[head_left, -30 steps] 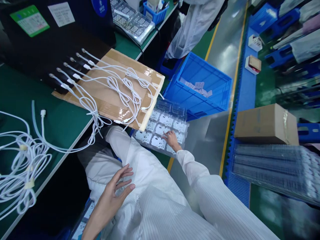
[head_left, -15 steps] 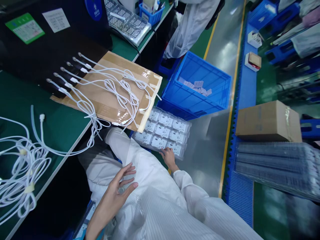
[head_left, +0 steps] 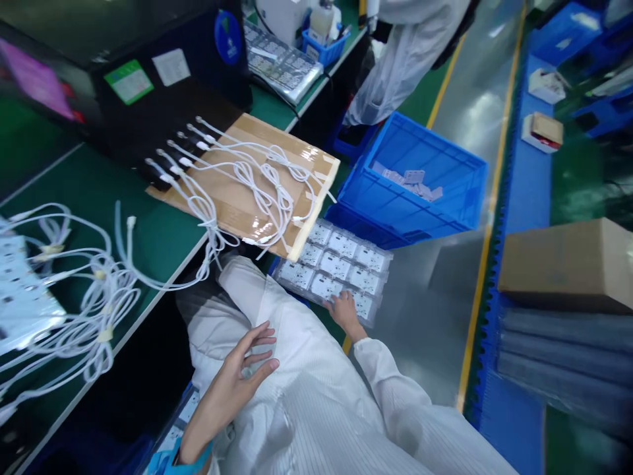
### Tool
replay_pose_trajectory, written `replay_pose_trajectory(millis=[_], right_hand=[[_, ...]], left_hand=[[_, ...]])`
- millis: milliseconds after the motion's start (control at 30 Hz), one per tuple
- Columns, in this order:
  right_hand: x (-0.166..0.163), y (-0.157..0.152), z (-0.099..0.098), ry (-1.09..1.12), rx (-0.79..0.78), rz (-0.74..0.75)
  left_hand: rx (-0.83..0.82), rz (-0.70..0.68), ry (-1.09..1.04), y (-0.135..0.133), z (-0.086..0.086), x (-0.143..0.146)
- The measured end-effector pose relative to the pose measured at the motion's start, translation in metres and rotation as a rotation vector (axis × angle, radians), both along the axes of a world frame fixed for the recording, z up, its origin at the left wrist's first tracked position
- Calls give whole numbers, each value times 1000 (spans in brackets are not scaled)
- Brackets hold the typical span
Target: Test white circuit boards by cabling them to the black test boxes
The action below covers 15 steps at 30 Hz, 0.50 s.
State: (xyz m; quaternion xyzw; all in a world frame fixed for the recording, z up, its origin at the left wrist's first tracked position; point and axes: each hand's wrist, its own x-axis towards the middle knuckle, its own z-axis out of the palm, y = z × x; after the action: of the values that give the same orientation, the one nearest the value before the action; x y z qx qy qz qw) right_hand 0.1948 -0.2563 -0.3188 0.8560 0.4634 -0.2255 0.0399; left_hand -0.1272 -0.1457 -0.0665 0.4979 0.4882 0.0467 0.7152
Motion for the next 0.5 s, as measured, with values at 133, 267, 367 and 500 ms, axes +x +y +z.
replay_pose_trajectory(millis=[133,267,367,500], right_hand=[[-11,42,-15,-32,367,8],[-39,77,-51,104,491,-36],[-41,78,-73,145,378,-64],[-23,74,-77,105,367,13]], left_hand=[[58,94,-93,-5,15,2],[209,253,-168,10,51,-25],[426,525,-202,19,96,-73],[869,960,62,26,157,-162]])
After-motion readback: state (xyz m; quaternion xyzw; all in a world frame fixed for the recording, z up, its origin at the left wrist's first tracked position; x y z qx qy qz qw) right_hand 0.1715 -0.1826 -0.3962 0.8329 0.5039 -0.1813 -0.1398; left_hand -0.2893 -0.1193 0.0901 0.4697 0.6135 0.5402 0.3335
